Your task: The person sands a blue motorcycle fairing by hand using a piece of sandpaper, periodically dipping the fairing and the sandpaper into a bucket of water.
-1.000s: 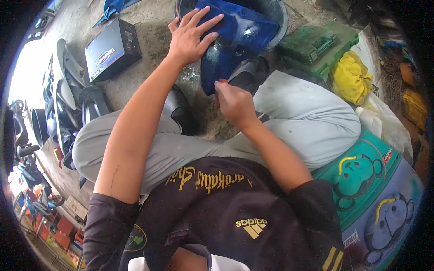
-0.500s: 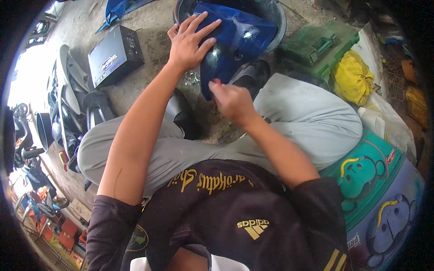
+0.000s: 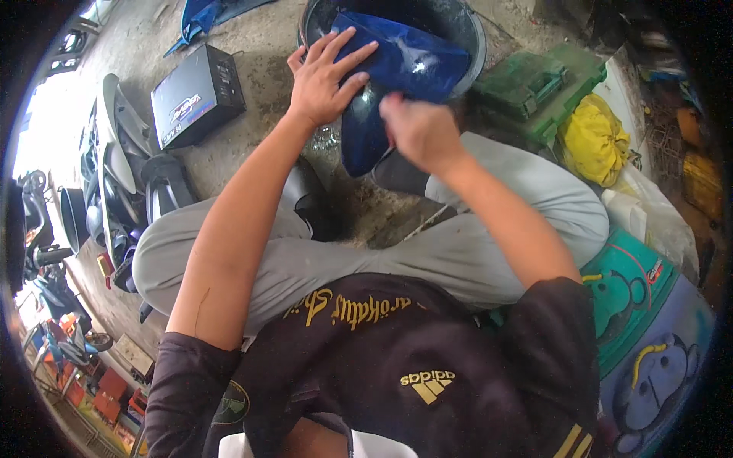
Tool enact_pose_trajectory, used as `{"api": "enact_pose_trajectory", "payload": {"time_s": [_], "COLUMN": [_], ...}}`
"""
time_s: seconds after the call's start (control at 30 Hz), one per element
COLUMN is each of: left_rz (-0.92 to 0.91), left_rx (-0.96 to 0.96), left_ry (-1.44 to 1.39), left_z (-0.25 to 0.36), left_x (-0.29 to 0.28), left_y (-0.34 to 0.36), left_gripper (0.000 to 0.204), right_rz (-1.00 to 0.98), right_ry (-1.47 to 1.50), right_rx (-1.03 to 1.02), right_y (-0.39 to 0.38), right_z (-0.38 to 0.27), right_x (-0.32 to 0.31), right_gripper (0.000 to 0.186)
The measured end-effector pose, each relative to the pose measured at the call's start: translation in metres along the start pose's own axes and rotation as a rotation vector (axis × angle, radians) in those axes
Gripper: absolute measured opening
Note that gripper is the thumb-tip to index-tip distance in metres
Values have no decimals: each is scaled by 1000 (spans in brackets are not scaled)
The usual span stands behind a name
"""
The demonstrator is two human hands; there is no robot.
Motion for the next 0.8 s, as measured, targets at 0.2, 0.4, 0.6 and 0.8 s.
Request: {"api": "enact_pose_trajectory", "payload": {"time_s": [0.2,0.4,0.6,0.8], "left_rz": [28,2,16,-6], "left_rx": [13,2,9,8], "left_ry": [57,42,18,35], "left_z": [0,0,-3,0], "left_x": [2,-1,-6,-3], "left_y": [4,7,6,5], "left_gripper": [51,51,52,54], "right_rz": [48,12,137,70], "right_ry": [-79,-96,136,53], "right_rx": [380,441,52,188], "right_y": [17,38,37,43], "right_z": [67,72,32,54], "right_x": [-6,-10,-1,7], "right_gripper": [14,14,21,23]}}
Point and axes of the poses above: each hand's wrist, its own y-axis towards the middle knuckle, its own x-axis out of the palm, z = x × y, the point moved 5 cm from there along y, towards the middle knuckle
